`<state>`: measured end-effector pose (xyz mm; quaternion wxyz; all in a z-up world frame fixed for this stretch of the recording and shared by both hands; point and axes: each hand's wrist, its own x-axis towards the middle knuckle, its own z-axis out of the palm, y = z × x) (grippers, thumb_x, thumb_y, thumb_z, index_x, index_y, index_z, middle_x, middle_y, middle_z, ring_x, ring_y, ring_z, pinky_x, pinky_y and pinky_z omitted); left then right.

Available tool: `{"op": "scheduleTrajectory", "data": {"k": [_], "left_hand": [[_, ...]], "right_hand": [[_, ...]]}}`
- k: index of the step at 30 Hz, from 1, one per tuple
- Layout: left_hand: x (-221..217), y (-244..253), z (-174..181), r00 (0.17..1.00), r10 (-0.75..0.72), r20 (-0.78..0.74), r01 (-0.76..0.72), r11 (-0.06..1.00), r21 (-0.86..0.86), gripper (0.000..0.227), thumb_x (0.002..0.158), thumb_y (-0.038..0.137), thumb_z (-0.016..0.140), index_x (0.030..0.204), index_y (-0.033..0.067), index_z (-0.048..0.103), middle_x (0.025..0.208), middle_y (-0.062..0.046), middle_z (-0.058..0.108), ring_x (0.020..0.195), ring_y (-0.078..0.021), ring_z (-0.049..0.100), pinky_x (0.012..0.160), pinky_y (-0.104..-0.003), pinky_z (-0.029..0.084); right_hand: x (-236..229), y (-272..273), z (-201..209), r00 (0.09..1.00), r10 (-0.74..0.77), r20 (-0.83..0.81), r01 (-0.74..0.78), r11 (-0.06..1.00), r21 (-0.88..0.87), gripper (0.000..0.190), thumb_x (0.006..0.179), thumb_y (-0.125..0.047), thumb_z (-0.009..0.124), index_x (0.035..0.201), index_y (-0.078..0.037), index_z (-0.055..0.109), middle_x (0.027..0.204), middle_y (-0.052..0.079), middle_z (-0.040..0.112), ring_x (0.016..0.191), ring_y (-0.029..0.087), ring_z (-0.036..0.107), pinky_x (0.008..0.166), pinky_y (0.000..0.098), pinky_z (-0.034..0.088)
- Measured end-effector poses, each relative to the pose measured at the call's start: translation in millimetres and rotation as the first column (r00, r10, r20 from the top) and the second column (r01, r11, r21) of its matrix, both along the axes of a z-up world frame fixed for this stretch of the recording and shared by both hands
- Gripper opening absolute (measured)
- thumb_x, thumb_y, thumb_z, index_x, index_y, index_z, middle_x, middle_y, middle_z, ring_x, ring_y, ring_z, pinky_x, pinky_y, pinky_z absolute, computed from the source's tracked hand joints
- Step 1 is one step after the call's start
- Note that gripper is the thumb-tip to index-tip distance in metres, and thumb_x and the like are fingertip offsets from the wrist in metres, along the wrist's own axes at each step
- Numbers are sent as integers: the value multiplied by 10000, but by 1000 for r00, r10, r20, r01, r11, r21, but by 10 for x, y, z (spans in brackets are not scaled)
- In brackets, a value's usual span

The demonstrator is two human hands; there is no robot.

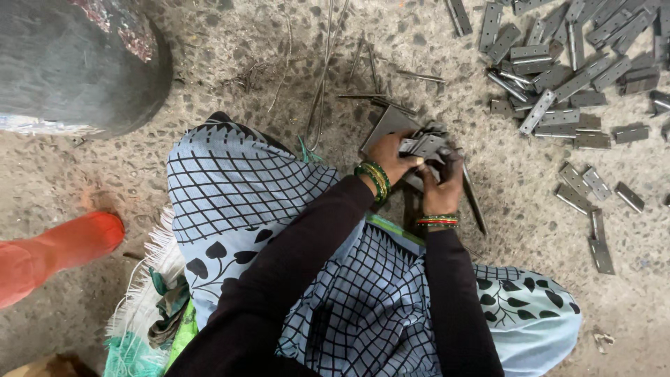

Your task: The person sits on the floor and repeatedly picks up small metal hinge components, places them into a metal jig, and uses a metal rod to press or align them. The processed pieces are then placed into a pile on the floor.

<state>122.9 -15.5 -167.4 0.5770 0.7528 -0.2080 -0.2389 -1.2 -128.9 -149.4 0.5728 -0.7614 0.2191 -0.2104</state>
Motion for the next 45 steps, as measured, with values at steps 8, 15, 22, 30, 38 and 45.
{"op": "scheduleTrajectory", "data": {"k": [8,15,22,30,38,45], "left_hand": [[-49,-12,-61,973,-106,207,143,974,-177,639,707,260,915,1273,95,669,1237,-133,720,1172,-343,652,1031,-428,502],[-54,-22,-221,991,-123,53,131,974,-183,668,736,290,906,1318,74,659,1205,-142,747,1129,-282,725,989,-388,568],[-126,-17,-194,988,-108,107,128,970,-205,610,779,231,887,1322,75,658,1264,-131,722,1152,-279,704,1001,-390,553],[-166,61,52,943,-233,236,277,945,-172,501,824,167,843,1287,165,654,1252,-86,727,1108,-261,715,970,-378,570],[-158,34,72,949,-239,204,276,945,-176,494,817,130,820,1288,170,676,1218,-91,742,1082,-259,725,933,-382,577],[-143,7,7,947,-236,217,270,953,-140,474,814,192,842,1258,187,676,1198,-52,749,1060,-244,728,929,-383,577]], "right_hand": [[-132,-57,-52,993,-99,-68,90,987,-134,816,907,104,670,1590,7,233,1441,147,589,1207,208,649,907,266,562],[-162,-307,73,910,-115,-398,-151,803,-577,552,934,-15,753,1442,-84,547,1378,184,640,1119,321,699,917,364,581],[-736,-1007,-76,363,-609,-705,-156,707,-690,482,852,-325,817,1286,-188,658,1339,188,622,1256,390,579,1041,527,491],[-932,-1172,-492,199,-647,-736,-153,722,-675,459,887,-378,750,1292,-196,634,1336,143,606,1261,405,540,964,628,449],[-491,-316,870,706,-282,-649,52,936,-349,333,1086,-318,558,1241,-51,682,910,47,681,671,144,509,558,317,401],[-707,80,2405,893,-249,375,349,909,-228,224,1220,-235,505,1169,-35,593,732,14,512,525,82,395,513,275,346]]}}
